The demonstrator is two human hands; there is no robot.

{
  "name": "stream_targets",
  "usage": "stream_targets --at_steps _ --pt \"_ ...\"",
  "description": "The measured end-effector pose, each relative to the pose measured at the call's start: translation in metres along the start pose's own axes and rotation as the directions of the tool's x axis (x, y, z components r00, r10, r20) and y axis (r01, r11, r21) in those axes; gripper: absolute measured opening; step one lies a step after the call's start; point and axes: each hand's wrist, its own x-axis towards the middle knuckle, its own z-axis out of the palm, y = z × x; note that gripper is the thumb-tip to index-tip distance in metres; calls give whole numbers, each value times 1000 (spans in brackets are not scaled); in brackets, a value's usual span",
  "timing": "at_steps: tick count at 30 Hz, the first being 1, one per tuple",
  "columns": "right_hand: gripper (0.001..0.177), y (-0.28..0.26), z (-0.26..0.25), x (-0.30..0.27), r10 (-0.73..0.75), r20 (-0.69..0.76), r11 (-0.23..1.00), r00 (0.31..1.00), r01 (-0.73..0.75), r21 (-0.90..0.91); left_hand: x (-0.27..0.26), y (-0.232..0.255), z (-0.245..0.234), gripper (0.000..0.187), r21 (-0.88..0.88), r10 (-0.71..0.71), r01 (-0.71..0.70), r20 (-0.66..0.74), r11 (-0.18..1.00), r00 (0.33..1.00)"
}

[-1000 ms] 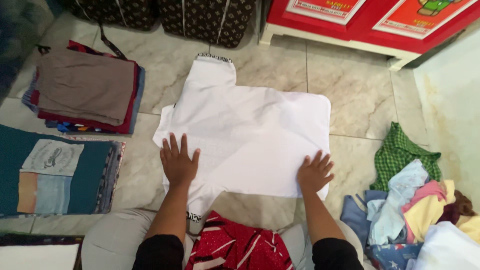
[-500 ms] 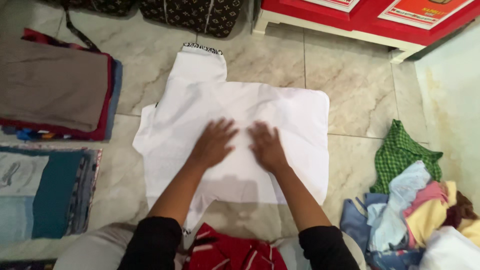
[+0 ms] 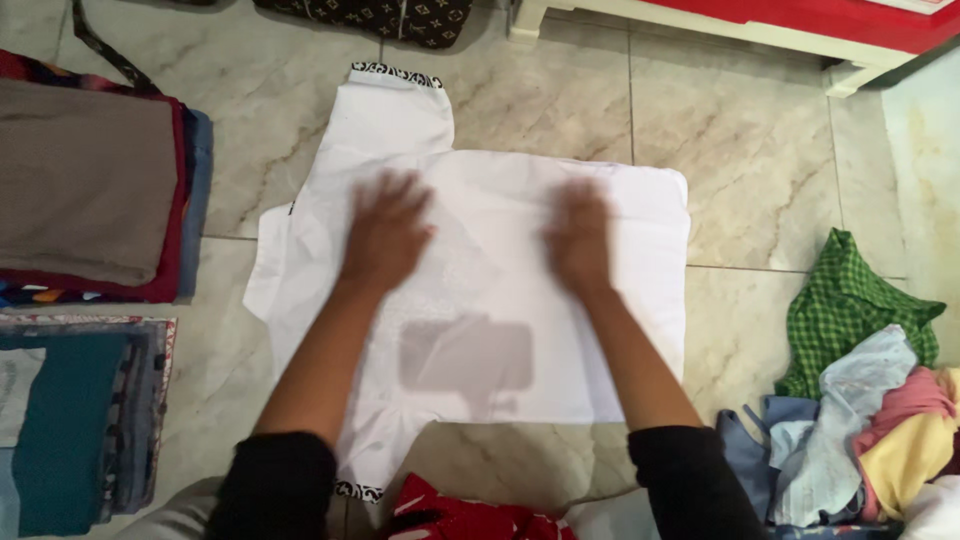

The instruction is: The person folds several pieces of clothing on the floor, including white pants, a white shirt with black patterns, and a blue long-sleeved shirt. Each item is smoothed, folded into a compact rectangle, and stacked with the others.

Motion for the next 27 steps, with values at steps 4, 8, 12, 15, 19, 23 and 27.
stream_targets --at_steps 4,8,12,15,19,23,27 --pt "61 -62 14 20 -289 317 957 904 283 65 7 13 19 62 -42 121 -119 39 992 992" --pt "60 -13 1 44 -9 215 998 977 22 -57 3 -15 12 72 -19 -49 50 40 999 998" --pt "63 59 -15 32 402 130 903 906 -370 -216 -14 -48 2 75 56 -334 338 -66 940 940" --pt "67 88 -26 15 612 81 775 787 -575 -262 -18 -56 -9 78 30 -355 360 -117 932 928" --pt "67 77 -29 -25 427 -43 812 903 -404 -422 -30 -39 -22 67 160 -383 369 64 916 922" --pt "66 11 -19 -93 35 70 987 997 -24 -159 -81 0 -38 67 95 72 -101 268 990 961" --pt "66 -12 -33 -164 224 195 967 955 -194 -164 -137 12 -62 73 81 40 -58 215 995 976"
